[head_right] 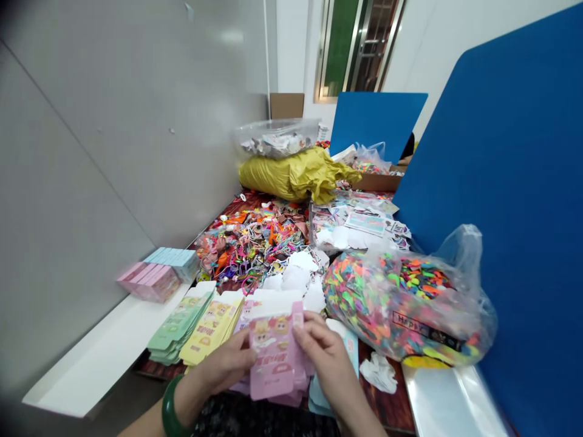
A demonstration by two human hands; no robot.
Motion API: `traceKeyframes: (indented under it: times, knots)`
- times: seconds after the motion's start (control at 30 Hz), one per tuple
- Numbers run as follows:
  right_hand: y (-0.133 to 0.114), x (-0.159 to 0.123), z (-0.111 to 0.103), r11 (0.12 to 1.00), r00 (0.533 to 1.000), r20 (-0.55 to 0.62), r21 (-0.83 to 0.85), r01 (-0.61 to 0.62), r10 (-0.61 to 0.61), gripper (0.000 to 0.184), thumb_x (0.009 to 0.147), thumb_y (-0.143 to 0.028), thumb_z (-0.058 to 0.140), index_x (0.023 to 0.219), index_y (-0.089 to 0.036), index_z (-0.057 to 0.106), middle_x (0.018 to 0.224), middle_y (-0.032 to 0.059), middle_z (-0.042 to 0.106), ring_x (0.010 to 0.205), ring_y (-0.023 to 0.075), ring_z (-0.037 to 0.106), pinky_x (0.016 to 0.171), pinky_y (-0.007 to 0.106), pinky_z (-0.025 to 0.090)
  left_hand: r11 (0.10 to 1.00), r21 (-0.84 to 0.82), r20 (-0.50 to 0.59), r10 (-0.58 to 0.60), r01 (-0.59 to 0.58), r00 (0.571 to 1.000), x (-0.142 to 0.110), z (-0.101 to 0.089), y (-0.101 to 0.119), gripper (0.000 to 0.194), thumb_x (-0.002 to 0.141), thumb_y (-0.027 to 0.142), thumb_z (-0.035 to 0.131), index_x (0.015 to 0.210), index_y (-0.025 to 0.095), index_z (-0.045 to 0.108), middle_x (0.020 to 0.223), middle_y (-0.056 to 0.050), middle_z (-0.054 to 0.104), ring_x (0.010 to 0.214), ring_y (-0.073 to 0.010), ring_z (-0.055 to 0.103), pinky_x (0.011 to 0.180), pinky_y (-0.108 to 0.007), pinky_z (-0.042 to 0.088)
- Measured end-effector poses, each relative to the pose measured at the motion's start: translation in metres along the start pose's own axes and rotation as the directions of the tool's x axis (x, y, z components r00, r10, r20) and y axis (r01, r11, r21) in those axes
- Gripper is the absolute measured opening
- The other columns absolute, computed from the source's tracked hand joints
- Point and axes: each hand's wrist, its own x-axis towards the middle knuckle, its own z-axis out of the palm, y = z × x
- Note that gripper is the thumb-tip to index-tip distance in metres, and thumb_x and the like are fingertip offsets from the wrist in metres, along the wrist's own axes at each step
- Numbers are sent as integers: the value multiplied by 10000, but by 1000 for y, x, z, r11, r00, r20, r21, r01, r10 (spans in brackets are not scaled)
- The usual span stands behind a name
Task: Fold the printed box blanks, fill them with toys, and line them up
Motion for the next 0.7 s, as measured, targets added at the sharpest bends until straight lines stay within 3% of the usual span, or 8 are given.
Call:
traceKeyframes:
  times: [0.07,0.1,0.17,0.23,0.33,0.43,0.6,0.7]
  knots:
    - [-2,-2,12,998,998,63,65,-10,6,297,863,-432,586,722,-205,716,1192,79,614,1103,249,564,958,344,430,975,-201,215,-46,91,976,4,2,4,751,569,469,823,1197,120,605,1177,-177,662,1131,-366,596,975,-457,432]
    - [-2,-3,16,997,997,72,74,-11,6,287,860,-430,593,737,-206,725,1219,80,605,1114,253,562,956,348,437,962,-249,271,-40,111,962,5,3,5,763,546,441,833,1196,110,611,1173,-184,667,1131,-376,597,967,-454,437]
    - [0,-5,19,996,999,37,83,-27,24,237,842,-431,623,864,-225,741,1245,81,600,1114,260,570,916,346,473,948,-295,312,-20,117,950,6,4,4,748,538,390,831,1197,106,618,1161,-185,679,1115,-376,611,941,-436,455]
    - [5,-9,18,991,998,-35,123,-50,54,302,816,-421,662,1077,-274,697,1233,76,618,1078,252,596,849,335,515,950,-295,288,-15,104,958,5,6,2,706,537,344,830,1171,100,639,1124,-181,699,1069,-362,639,891,-399,485]
    - [14,-12,15,979,992,-124,204,-11,37,446,794,-388,696,1228,-336,607,1181,60,657,994,218,636,798,313,542,960,-278,128,1,35,992,7,11,-2,577,559,273,830,1084,87,679,995,-168,738,909,-311,700,760,-332,524]
    - [18,-11,20,981,988,-150,182,63,-36,411,770,-368,717,1173,-312,658,1159,67,675,952,213,651,802,313,545,956,-288,-115,21,-54,993,10,18,-5,443,580,204,835,990,109,697,865,-116,749,739,-240,712,696,-313,532]
    - [11,-4,38,993,970,-230,71,91,-72,232,723,-373,726,901,-227,756,922,58,729,808,203,647,746,305,526,983,-181,-340,-100,40,935,6,24,-11,454,576,239,851,969,115,659,828,-88,738,715,-227,703,690,-318,548]
    - [15,4,42,982,975,-220,186,38,4,251,725,-414,704,859,-206,742,842,41,717,777,196,632,727,305,506,999,28,-526,-12,32,850,2,23,-7,641,641,280,812,1199,187,509,959,-69,732,772,-224,706,672,-300,557]
